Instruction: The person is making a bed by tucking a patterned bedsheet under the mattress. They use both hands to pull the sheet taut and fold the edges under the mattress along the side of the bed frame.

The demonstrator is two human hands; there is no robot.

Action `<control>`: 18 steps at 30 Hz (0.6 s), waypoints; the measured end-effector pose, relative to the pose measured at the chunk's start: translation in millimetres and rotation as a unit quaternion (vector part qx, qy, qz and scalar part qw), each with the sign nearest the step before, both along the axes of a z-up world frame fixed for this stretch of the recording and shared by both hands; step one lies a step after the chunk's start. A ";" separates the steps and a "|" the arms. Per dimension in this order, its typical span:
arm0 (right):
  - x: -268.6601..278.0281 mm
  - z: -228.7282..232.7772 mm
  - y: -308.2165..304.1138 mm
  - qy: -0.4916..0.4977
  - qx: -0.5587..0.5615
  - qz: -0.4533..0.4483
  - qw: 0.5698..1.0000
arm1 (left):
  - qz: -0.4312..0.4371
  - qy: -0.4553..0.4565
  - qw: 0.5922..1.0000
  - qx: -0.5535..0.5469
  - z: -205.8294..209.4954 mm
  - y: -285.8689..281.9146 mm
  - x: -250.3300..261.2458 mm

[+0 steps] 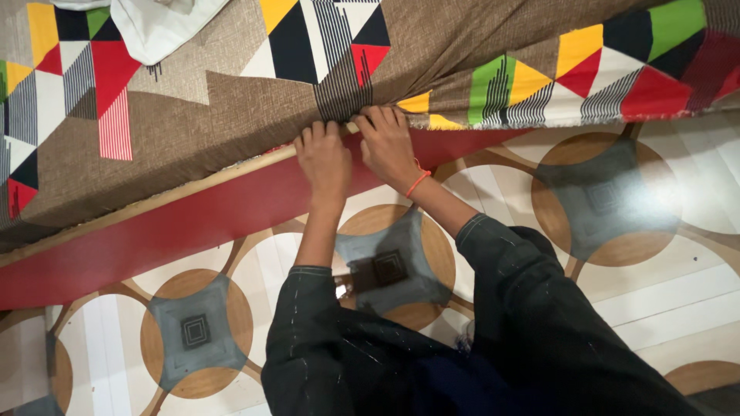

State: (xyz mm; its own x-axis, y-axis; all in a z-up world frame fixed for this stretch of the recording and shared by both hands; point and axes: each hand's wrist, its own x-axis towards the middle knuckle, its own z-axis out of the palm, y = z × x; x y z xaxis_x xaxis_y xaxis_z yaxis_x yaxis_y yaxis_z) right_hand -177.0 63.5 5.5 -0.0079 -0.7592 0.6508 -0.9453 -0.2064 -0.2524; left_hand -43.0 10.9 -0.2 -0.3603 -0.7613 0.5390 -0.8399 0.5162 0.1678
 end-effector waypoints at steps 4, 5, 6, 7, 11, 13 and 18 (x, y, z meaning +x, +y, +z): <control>8.1 -4.9 -0.7 -0.014 -0.042 0.040 0.998 | 0.032 -0.044 0.997 -0.053 -8.7 -2.8 -10.2; 10.9 -5.9 -2.2 -0.012 -0.048 0.047 0.998 | 0.030 -0.045 0.997 -0.053 -9.4 -3.4 -9.4; 12.9 -6.2 -3.9 -0.010 -0.053 0.055 0.997 | 0.028 -0.045 0.997 -0.052 -9.7 -4.1 -8.9; 14.1 -6.5 -4.2 -0.014 -0.045 0.056 0.997 | 0.024 -0.040 0.998 -0.044 -10.5 -3.6 -8.0; 13.6 -1.3 -5.2 -0.015 -0.022 0.052 0.998 | 0.010 -0.023 0.999 -0.044 -11.6 -1.8 -5.3; 15.1 1.6 -4.8 -0.010 -0.013 0.048 0.999 | -0.007 -0.010 0.999 -0.035 -10.3 0.2 0.5; 16.5 6.1 -8.1 0.007 0.012 0.033 0.999 | -0.110 0.085 0.989 0.040 -4.0 -8.2 28.5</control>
